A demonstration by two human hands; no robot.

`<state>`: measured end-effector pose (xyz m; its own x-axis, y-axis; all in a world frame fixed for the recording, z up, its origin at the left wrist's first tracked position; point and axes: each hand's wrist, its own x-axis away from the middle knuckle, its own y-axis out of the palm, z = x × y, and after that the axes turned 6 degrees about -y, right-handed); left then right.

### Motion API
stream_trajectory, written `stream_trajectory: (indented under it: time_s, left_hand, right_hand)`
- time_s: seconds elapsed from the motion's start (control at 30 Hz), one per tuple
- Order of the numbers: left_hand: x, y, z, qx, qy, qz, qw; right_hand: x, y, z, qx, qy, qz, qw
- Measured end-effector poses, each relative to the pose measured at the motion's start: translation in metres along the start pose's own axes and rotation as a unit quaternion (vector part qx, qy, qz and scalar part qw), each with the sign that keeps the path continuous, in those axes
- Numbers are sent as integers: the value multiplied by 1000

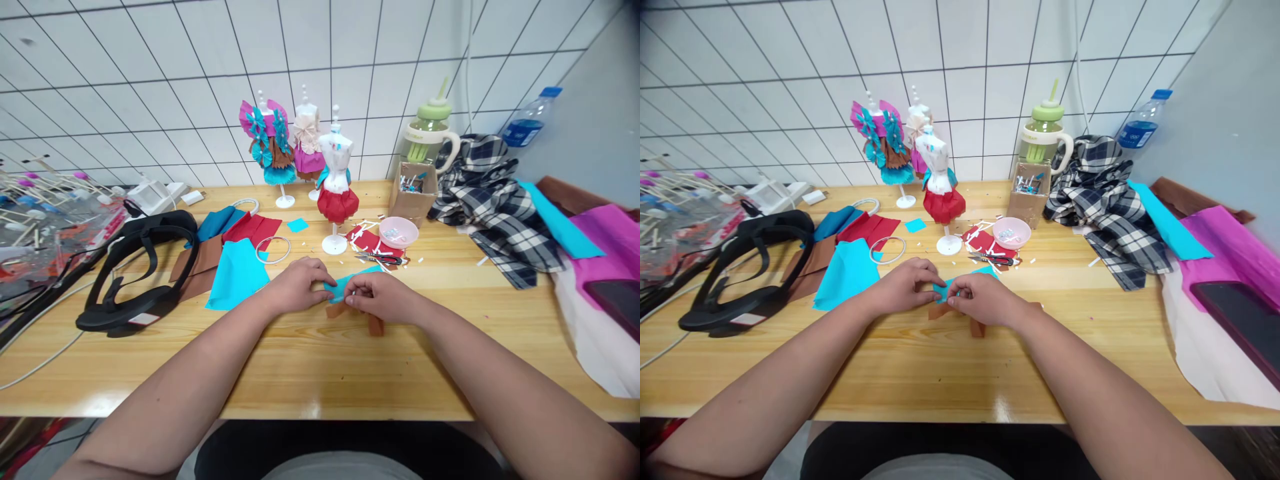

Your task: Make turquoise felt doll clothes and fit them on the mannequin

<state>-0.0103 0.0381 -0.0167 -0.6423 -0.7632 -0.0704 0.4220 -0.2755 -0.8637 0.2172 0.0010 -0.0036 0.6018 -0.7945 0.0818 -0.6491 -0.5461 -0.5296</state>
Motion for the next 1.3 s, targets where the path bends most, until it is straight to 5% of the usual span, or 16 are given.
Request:
stream_trajectory:
  time_s: [0.57,1.3]
  left_hand:
    - [2,-3,2,18,-17,-27,999]
    - [1,-3,5,5,-18,-29,999]
  right_hand:
    - [-11,8,-2,154,107,68,980]
    - [-14,12,-10,188,167,72,965]
